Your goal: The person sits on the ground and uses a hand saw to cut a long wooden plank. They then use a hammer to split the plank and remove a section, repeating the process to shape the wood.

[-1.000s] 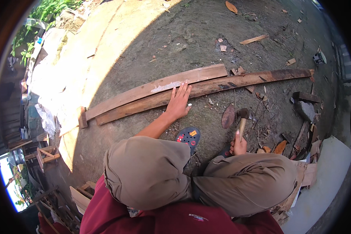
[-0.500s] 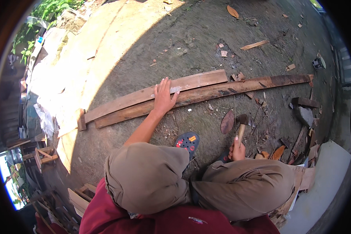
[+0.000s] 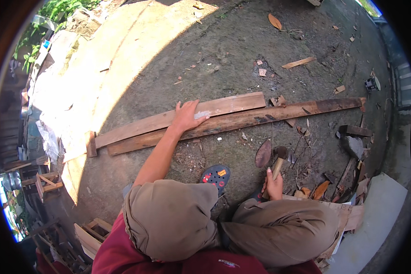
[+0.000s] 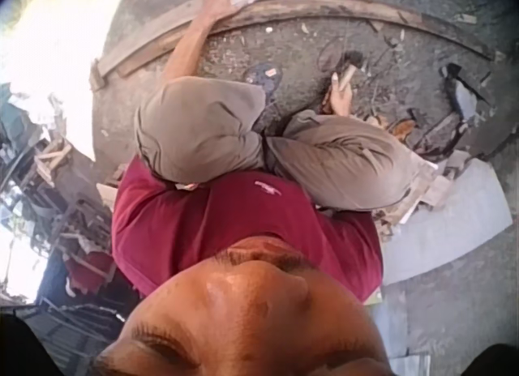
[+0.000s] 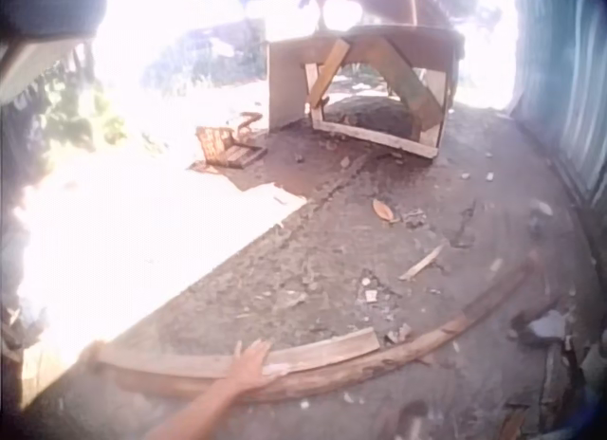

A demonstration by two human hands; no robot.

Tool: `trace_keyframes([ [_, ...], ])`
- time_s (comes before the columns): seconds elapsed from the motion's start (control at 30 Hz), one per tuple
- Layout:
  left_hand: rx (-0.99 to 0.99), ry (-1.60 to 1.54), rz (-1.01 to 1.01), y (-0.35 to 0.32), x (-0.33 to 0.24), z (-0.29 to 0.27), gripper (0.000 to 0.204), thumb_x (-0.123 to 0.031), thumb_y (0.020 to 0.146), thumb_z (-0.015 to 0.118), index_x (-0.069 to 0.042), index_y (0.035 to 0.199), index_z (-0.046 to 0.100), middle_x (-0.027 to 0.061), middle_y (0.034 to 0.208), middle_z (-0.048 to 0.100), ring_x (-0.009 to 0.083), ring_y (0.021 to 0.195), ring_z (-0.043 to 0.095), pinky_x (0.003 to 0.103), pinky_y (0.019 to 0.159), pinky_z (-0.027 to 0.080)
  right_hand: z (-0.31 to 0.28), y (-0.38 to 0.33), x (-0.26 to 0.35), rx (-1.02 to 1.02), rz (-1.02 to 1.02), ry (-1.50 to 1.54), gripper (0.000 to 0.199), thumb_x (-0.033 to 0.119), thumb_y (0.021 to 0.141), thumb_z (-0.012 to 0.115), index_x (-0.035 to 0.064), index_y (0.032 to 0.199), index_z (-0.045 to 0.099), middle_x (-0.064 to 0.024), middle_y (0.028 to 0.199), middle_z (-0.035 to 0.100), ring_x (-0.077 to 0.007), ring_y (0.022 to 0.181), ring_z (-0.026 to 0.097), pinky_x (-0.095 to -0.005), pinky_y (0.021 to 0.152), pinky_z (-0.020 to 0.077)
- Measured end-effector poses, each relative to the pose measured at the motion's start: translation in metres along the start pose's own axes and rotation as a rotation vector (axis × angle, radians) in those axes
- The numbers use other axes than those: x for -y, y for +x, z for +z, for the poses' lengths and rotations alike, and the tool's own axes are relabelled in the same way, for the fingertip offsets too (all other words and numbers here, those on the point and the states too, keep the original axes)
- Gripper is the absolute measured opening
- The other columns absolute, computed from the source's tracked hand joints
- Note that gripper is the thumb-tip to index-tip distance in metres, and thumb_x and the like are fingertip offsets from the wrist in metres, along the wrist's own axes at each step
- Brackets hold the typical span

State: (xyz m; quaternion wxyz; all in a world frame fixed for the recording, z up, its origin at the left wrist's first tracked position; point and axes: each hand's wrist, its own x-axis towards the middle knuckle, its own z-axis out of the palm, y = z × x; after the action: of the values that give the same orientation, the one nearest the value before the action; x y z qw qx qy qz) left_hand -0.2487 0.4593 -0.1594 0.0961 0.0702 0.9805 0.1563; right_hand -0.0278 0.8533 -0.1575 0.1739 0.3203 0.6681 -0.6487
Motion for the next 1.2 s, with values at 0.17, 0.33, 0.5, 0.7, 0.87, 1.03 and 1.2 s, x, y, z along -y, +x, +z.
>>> trace_keyframes([
  [0.17,-0.018,-0.079,-0.036,-0.005,0.007,0.002,0.085,-0.061,0.081,0.074,-0.003,0.14,0.054,0.0177,0.134,0.062,0.0331,0.129,0.054,0.051,0.109,0.034,0.001,0.002,-0.008,-0.022,-0.016,0.018,0.03,0.032,0.104,0.06,0.0056,0.096,0.048,-0.0032,0.066,0.051,-0.0122,0.043,0.05,-0.0313,0.037,0.0453],
  [0.33,0.072,-0.094,-0.104,0.004,-0.004,-0.007,0.083,-0.057,0.08,0.078,-0.003,0.138,0.055,0.0179,0.133,0.062,0.0338,0.127,0.055,0.049,0.109,0.034,0.001,0.001,-0.009,-0.062,-0.05,0.082,0.028,0.026,0.104,0.06,0.0049,0.092,0.047,-0.0031,0.062,0.049,-0.0133,0.041,0.05,-0.0324,0.035,0.0448],
  [0.5,0.022,-0.073,-0.049,-0.004,-0.004,-0.01,0.078,-0.053,0.082,0.077,-0.002,0.137,0.055,0.0184,0.133,0.062,0.0349,0.126,0.055,0.048,0.107,0.036,0.0,-0.001,-0.003,-0.058,-0.024,0.108,0.028,0.027,0.104,0.058,0.0034,0.093,0.048,-0.0043,0.065,0.05,-0.0136,0.045,0.052,-0.0334,0.037,0.0483],
  [0.7,-0.118,-0.004,0.06,-0.013,-0.003,-0.003,0.078,-0.051,0.082,0.077,0.001,0.136,0.054,0.0198,0.131,0.062,0.0354,0.124,0.056,0.048,0.105,0.036,-0.01,0.0,-0.009,-0.089,0.097,0.171,0.039,0.04,0.106,0.053,0.003,0.096,0.05,-0.0061,0.072,0.052,-0.0155,0.05,0.055,-0.0349,0.041,0.051],
  [0.87,-0.137,0.017,0.059,-0.016,-0.009,-0.004,0.075,-0.048,0.082,0.078,0.001,0.134,0.054,0.0201,0.131,0.062,0.0351,0.124,0.056,0.049,0.105,0.037,-0.011,0.003,-0.012,-0.073,0.102,0.135,0.042,0.042,0.106,0.052,0.0018,0.096,0.05,-0.0066,0.072,0.052,-0.016,0.05,0.055,-0.0348,0.041,0.0508],
  [1.03,-0.155,-0.002,0.058,-0.016,-0.009,-0.006,0.075,-0.047,0.081,0.079,0.002,0.132,0.055,0.0198,0.13,0.063,0.0349,0.124,0.056,0.048,0.105,0.036,-0.01,0.003,-0.009,-0.069,0.112,0.146,0.042,0.042,0.106,0.052,0.0016,0.095,0.05,-0.0067,0.072,0.053,-0.0161,0.049,0.055,-0.0345,0.041,0.0509],
  [1.2,-0.219,-0.008,0.061,-0.024,-0.015,-0.007,0.074,-0.044,0.079,0.081,0.003,0.131,0.056,0.0189,0.129,0.063,0.034,0.124,0.056,0.047,0.106,0.036,-0.009,0.003,-0.008,-0.082,0.106,0.126,0.043,0.043,0.106,0.052,0.0013,0.094,0.051,-0.0062,0.071,0.053,-0.016,0.049,0.055,-0.0345,0.041,0.0508],
])
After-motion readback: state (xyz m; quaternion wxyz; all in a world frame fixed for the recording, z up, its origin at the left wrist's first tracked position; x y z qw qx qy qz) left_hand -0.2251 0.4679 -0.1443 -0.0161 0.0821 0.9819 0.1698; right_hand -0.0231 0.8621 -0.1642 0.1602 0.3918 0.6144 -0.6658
